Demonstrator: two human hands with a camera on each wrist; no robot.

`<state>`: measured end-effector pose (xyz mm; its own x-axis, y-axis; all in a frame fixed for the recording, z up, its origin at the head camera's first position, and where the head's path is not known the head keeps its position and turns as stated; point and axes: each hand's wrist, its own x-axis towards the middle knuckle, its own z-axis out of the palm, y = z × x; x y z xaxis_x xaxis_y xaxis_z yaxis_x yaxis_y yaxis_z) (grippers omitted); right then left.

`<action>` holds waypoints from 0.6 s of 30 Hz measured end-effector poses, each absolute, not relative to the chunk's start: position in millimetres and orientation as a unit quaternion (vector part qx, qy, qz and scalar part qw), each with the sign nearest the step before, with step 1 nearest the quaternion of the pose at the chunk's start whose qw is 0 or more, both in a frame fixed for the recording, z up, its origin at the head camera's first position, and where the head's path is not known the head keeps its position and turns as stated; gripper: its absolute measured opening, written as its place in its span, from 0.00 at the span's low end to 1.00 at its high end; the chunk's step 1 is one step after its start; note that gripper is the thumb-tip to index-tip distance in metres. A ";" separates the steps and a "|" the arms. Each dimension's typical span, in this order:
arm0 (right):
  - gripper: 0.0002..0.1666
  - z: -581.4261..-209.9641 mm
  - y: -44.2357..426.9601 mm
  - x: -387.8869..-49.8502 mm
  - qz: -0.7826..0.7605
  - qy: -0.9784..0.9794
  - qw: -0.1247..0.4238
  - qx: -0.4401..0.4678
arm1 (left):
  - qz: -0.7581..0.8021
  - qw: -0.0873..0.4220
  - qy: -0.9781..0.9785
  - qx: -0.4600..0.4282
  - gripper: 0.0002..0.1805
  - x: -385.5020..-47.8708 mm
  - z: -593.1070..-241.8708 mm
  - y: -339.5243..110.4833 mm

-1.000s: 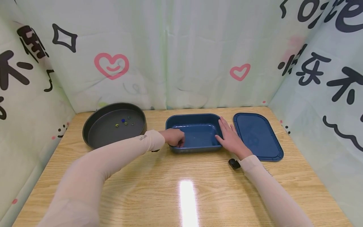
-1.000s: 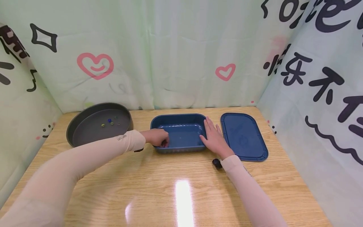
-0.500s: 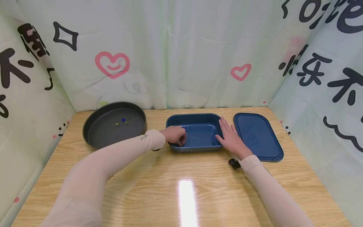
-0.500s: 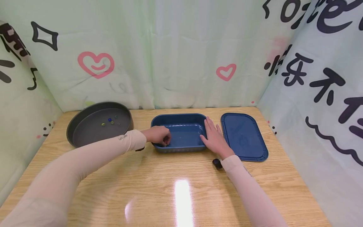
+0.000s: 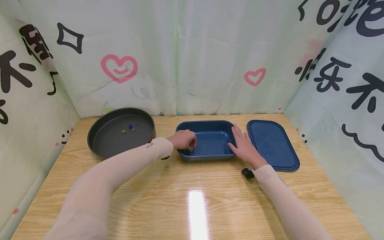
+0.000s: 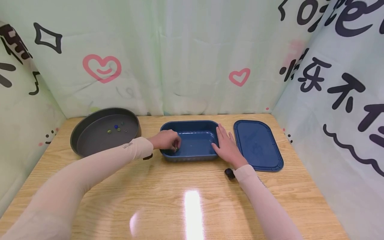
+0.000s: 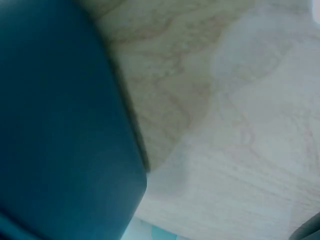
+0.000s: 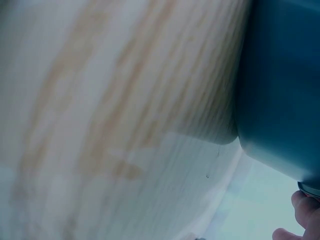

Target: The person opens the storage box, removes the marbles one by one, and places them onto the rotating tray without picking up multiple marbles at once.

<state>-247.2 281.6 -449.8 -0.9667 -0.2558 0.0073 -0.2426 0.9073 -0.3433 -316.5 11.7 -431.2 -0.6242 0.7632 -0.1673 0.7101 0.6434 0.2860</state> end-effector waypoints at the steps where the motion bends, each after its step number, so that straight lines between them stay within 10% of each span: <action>1: 0.44 -450.0 281.4 -247.2 -0.172 0.977 0.018 -0.128 | 0.106 0.133 0.897 0.408 0.05 -316.2 -427.5 10.7; 18: 0.44 -452.5 282.0 -248.8 -0.169 0.977 0.012 -0.131 | 0.291 -0.020 0.886 0.359 0.08 -303.4 -383.2 -20.2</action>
